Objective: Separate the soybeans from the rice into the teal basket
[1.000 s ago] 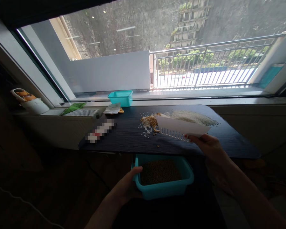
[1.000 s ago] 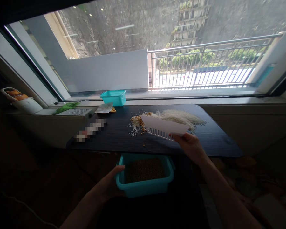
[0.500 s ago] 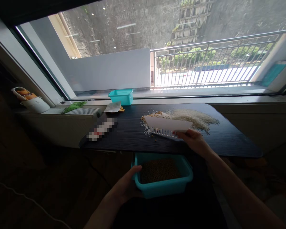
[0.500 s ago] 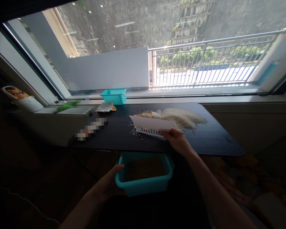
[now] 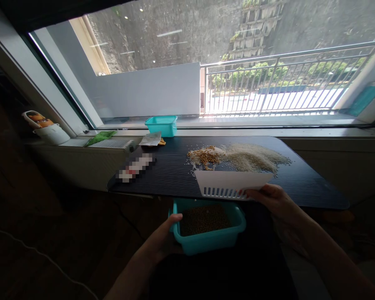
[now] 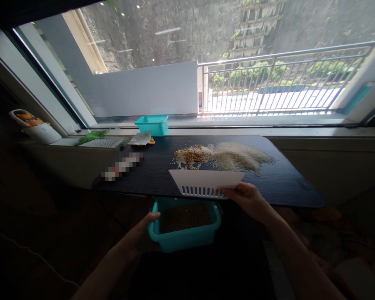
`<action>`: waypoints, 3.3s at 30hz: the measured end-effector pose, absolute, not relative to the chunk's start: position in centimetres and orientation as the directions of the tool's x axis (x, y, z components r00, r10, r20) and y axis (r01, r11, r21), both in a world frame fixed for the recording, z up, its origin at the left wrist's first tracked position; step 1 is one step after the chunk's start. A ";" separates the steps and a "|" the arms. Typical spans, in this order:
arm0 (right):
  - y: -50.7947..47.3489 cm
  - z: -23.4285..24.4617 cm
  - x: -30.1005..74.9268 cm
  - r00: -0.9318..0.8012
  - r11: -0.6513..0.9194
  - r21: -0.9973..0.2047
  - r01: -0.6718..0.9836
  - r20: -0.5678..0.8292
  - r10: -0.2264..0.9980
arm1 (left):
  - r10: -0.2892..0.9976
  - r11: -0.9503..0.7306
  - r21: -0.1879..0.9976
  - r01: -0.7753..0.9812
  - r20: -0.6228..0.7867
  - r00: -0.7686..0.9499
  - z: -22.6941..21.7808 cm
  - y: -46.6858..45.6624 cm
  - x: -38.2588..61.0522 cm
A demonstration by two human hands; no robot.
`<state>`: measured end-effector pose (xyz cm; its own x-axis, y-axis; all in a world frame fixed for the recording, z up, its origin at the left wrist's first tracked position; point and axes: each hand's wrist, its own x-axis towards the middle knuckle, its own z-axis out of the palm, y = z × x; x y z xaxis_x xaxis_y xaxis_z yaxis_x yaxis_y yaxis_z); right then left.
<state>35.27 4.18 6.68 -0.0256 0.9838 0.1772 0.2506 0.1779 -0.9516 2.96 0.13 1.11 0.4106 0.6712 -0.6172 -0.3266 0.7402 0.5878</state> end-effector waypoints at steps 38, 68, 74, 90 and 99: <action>7.5 8.2 35.5 0.201 0.208 -0.930 0.302 0.276 0.940 | 0.664 0.744 0.601 -0.291 -0.621 0.417 1.1 0.1 3.3; 7.0 8.4 34.4 0.280 0.217 -0.921 0.325 0.313 0.908 | 0.686 0.727 0.609 -0.317 -0.623 0.376 1.3 0.3 2.5; 8.9 7.7 34.3 0.219 0.237 -0.917 0.322 0.315 0.923 | 0.679 0.734 0.601 -0.317 -0.631 0.377 1.4 0.1 2.9; 9.2 7.7 33.4 0.167 0.220 -0.928 0.302 0.278 0.946 | 0.677 0.735 0.604 -0.308 -0.618 0.400 1.4 0.2 2.9; 8.7 7.6 33.7 0.172 0.245 -0.927 0.283 0.301 0.938 | 0.684 0.728 0.612 -0.310 -0.622 0.380 1.2 0.5 2.8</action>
<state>33.74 8.74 7.58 0.1718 0.9381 0.3007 0.2834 0.2453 -0.9271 2.75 0.46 1.19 0.3800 0.6843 -0.6223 -0.3096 0.7281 0.6116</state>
